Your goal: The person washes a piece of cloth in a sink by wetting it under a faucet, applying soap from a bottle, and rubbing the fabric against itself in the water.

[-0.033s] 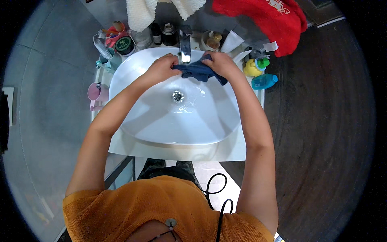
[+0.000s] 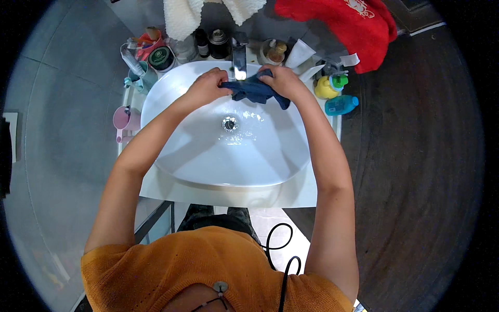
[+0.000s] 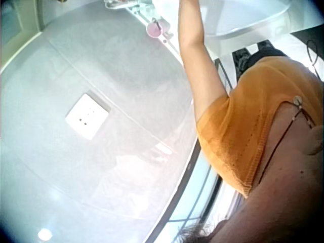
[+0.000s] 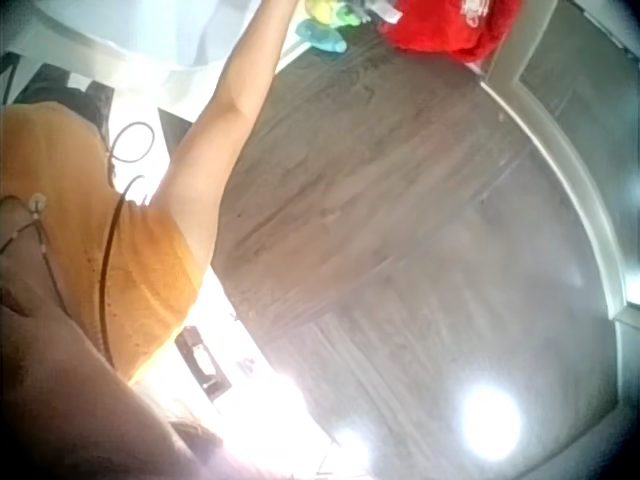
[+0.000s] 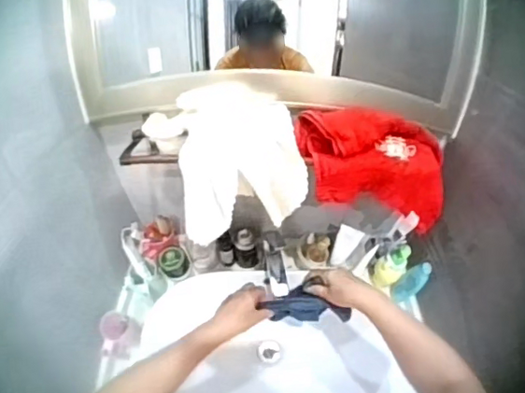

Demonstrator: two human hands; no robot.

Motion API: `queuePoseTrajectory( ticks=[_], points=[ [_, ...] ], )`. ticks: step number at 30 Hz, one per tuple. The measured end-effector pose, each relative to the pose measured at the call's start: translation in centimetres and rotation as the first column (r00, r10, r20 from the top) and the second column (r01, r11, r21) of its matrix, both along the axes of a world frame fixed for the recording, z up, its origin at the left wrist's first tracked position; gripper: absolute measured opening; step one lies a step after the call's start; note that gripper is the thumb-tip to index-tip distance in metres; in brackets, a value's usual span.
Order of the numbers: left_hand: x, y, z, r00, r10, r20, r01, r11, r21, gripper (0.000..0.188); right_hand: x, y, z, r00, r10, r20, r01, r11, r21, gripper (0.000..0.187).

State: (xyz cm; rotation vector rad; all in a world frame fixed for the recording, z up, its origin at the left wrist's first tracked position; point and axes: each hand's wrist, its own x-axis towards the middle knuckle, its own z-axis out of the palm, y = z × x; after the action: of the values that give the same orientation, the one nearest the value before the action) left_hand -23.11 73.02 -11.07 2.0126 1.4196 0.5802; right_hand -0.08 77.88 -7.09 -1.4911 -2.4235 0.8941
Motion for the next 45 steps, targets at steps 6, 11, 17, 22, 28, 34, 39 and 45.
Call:
queuePoseTrajectory(
  ticks=[6,11,17,22,28,34,39,45],
  points=[
    [-3.2,-0.9,-3.2,0.898,0.256,0.358,-0.153,0.944,-0.292,0.026,-1.3,-0.3,-0.9,0.911,-0.124,-0.393,-0.001,0.953,-0.303,0.028],
    [-4.2,-2.0,-7.8,0.735,0.514,0.443,-0.158,0.765,-0.625,0.025,-1.4,-0.6,-0.9,0.897,-0.216,-0.387,0.006,0.879,-0.477,0.034],
    [-2.5,-2.0,-11.8,0.583,0.699,0.415,-0.138,0.588,-0.797,0.040,0.0,-1.4,-1.1,0.684,-0.434,-0.586,-0.061,0.767,-0.639,0.032],
    [0.2,-2.0,-14.6,0.399,0.808,0.433,-0.045,0.489,-0.871,0.051,0.6,-2.5,-3.9,0.500,-0.570,-0.652,-0.124,0.698,-0.705,0.031],
    [4.3,-2.0,-11.7,-0.007,0.896,0.444,0.421,0.405,-0.811,0.054,-0.3,-4.1,-5.5,0.343,-0.661,-0.667,-0.196,0.644,-0.739,0.033],
    [2.8,1.2,-14.6,-0.240,0.825,0.511,0.208,0.558,-0.803,0.029,2.2,-3.5,-10.7,0.476,-0.791,-0.384,0.528,0.606,-0.595,0.016],
    [0.9,3.0,-11.1,-0.257,0.811,0.526,0.240,0.581,-0.778,0.033,4.4,-3.3,-17.1,0.345,-0.674,-0.653,0.602,0.693,-0.397,0.025],
    [4.0,2.0,-9.4,-0.321,0.824,0.466,0.423,0.565,-0.708,0.035,-5.2,-5.9,-15.3,0.731,-0.334,-0.595,0.340,0.934,-0.107,0.042]
  ],
)
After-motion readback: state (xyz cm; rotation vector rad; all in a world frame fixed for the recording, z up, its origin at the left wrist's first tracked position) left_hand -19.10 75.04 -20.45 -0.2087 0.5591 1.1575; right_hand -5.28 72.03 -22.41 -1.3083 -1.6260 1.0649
